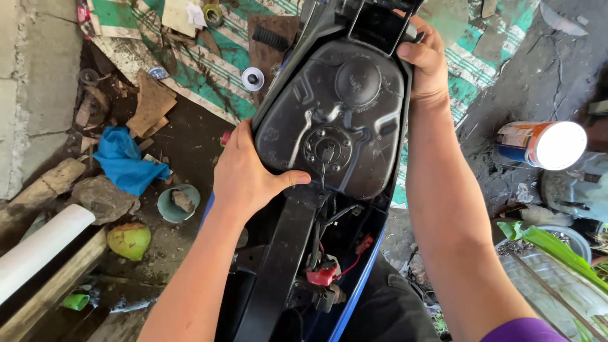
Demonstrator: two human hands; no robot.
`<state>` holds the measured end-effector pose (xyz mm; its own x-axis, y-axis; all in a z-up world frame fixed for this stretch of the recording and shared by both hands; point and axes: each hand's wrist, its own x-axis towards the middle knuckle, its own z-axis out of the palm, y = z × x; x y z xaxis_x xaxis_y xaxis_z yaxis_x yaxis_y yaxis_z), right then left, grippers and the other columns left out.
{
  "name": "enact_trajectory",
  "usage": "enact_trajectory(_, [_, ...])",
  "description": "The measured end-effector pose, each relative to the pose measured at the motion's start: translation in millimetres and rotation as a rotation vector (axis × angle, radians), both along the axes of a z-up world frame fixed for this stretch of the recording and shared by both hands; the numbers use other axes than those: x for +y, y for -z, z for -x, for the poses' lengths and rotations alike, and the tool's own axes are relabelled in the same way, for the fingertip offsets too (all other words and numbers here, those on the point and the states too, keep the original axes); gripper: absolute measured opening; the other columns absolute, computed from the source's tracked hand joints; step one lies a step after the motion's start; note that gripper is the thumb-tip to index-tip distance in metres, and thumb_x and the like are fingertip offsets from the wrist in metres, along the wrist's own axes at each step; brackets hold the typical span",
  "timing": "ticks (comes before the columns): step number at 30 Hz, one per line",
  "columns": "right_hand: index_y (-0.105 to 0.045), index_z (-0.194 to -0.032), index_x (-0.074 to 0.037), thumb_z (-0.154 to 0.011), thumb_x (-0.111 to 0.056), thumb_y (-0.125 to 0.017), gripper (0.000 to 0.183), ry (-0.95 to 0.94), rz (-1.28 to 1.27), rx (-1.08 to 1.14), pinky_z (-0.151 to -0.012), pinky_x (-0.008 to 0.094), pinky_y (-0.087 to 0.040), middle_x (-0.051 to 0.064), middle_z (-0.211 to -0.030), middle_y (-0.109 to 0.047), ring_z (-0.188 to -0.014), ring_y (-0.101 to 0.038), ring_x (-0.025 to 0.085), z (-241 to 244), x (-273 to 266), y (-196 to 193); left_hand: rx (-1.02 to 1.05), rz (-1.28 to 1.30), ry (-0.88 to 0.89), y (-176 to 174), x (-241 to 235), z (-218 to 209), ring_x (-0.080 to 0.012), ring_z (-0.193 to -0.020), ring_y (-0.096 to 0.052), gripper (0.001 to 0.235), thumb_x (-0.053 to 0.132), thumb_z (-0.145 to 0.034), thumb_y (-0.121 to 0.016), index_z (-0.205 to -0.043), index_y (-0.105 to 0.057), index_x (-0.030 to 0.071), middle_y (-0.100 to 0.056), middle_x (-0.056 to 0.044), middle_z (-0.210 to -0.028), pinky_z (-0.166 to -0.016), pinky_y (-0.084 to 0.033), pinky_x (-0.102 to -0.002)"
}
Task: Connecting electrical wiring and fitting a plastic body panel onto a motorcycle frame.
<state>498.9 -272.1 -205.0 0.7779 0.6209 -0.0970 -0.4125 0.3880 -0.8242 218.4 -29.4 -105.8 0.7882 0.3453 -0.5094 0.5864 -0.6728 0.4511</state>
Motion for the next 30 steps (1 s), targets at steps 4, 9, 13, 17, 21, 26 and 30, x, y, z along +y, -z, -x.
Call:
enact_trajectory(4, [-0.071,-0.144,-0.005,-0.087,-0.015,-0.081,0.059,0.017,0.016,-0.056,-0.101,0.044,-0.068,0.012,-0.127,-0.079,-0.113,-0.079,0.031,-2.3,-4.6,6.0,-0.004,0.018,-0.016,-2.9,0.4,-0.7,-0.0454,-0.14,-0.059,0.153,0.088,-0.058,-0.093,-0.164,-0.035,-0.006,-0.057,-0.022,-0.159,-0.098,-0.057,-0.064])
enact_trajectory(9, [-0.07,-0.136,-0.005,-0.081,-0.018,-0.086,0.058,-0.065,0.272,-0.048,-0.081,0.038,-0.067,0.009,-0.113,-0.077,-0.097,-0.077,0.026,-4.5,-6.8,-24.0,0.032,0.077,-0.032,-10.8,2.9,-4.3,-0.0463,-0.133,-0.061,0.142,0.086,-0.061,-0.091,-0.16,-0.038,-0.001,-0.06,-0.02,-0.15,-0.094,-0.058,-0.066])
enact_trajectory(13, [-0.073,-0.135,-0.003,-0.082,-0.015,-0.087,0.056,-0.092,0.156,-0.041,-0.089,0.042,-0.069,0.012,-0.119,-0.08,-0.103,-0.08,0.03,-4.9,-4.9,-16.5,0.152,0.126,-0.036,-19.4,1.7,-23.1,-0.0488,-0.145,-0.052,0.153,0.085,-0.064,-0.093,-0.167,-0.027,-0.006,-0.049,-0.024,-0.162,-0.109,-0.051,-0.064])
enact_trajectory(17, [-0.075,-0.139,-0.009,-0.087,0.0,-0.085,0.053,-0.074,-0.036,0.039,-0.103,0.047,-0.069,0.013,-0.134,-0.08,-0.117,-0.08,0.034,-5.9,-9.6,1.8,0.015,0.115,-0.201,-13.0,-9.3,-50.3,-0.0419,-0.134,-0.064,0.134,0.089,-0.065,-0.084,-0.157,-0.048,-0.001,-0.064,-0.02,-0.147,-0.102,-0.056,-0.06])
enact_trajectory(21, [-0.072,-0.128,-0.011,-0.086,-0.005,-0.084,0.044,-0.05,0.015,-0.043,-0.095,0.045,-0.067,0.007,-0.121,-0.079,-0.107,-0.079,0.03,-11.5,-13.2,13.6,-0.025,0.0,-0.188,1.9,-18.1,-75.3,-0.0435,-0.143,-0.059,0.136,0.098,-0.078,-0.071,-0.162,-0.048,-0.006,-0.063,-0.024,-0.155,-0.104,-0.056,-0.06])
enact_trajectory(26, [-0.075,-0.118,0.001,-0.067,-0.007,-0.078,0.052,0.082,0.146,0.044,-0.087,0.045,-0.066,0.015,-0.11,-0.081,-0.097,-0.079,0.034,-13.6,-16.7,12.6,-0.146,-0.093,-0.203,19.8,-19.7,-66.4,-0.0434,-0.123,-0.071,0.135,0.102,-0.072,-0.073,-0.152,-0.059,-0.005,-0.074,-0.022,-0.136,-0.09,-0.06,-0.058])
enact_trajectory(30, [-0.067,-0.103,-0.013,-0.08,0.0,-0.063,0.027,0.064,0.032,-0.134,-0.1,0.044,-0.06,0.004,-0.114,-0.077,-0.108,-0.074,0.028,-15.8,-14.8,20.2,-0.208,-0.123,-0.218,21.7,-17.8,-66.1,-0.0407,-0.097,-0.078,0.124,0.104,-0.067,-0.074,-0.132,-0.069,-0.002,-0.08,-0.015,-0.109,-0.072,-0.061,-0.055])
